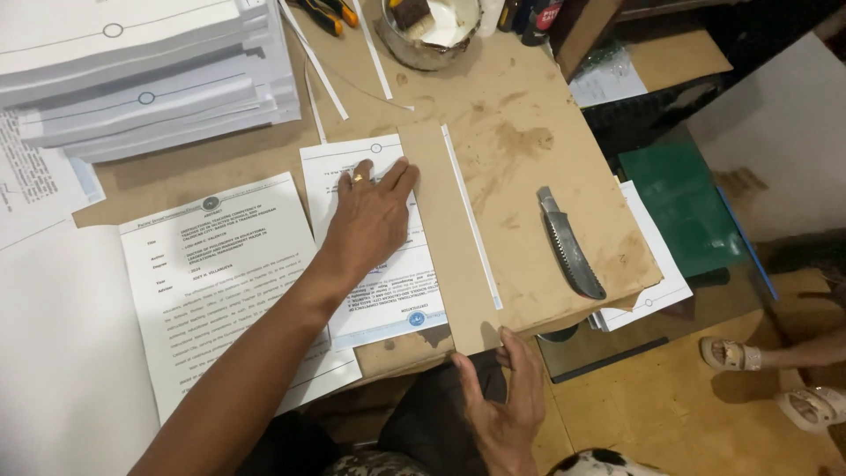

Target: Manually binding and organizing printed documents by aligning pages, folding, and trimming with a utility knife.

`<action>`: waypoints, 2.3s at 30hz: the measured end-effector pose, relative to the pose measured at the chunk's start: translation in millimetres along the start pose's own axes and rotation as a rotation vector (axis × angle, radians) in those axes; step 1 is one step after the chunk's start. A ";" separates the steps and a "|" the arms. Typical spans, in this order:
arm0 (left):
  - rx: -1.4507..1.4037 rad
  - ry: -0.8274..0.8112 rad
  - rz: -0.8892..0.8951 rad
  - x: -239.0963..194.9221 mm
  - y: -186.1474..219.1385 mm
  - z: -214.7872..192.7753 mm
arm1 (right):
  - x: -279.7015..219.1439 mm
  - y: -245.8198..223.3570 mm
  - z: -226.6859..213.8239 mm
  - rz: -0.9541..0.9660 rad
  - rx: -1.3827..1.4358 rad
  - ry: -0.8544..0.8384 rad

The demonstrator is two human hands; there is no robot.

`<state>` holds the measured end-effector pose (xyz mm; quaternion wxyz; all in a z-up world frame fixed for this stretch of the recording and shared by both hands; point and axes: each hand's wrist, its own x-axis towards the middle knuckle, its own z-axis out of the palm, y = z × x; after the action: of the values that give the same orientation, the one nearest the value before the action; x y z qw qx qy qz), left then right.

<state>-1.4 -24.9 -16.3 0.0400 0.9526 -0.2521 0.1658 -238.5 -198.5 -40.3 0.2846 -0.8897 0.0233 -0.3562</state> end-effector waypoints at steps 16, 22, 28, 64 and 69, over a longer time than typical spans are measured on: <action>0.025 0.073 0.014 -0.1 -0.1 2.5 | 6.2 0.6 1.4 -0.026 0.001 -0.001; 0.016 0.022 -0.003 0.2 0.6 0.7 | 6.9 0.6 1.1 -0.018 0.021 -0.009; -0.117 -0.119 -0.032 0.7 2.2 -5.5 | 6.0 1.1 1.3 -0.048 -0.015 0.014; -0.021 -0.117 -0.044 4.9 2.5 1.4 | -15.7 13.8 27.8 0.269 -0.050 0.099; -0.023 -0.125 -0.046 4.4 1.9 2.9 | -12.7 10.4 24.9 0.273 -0.028 0.059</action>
<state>2.2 -29.1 -17.5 0.0387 0.9660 -0.2341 0.1024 -230.2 -191.9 -68.2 0.3172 -0.8713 0.1573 -0.3397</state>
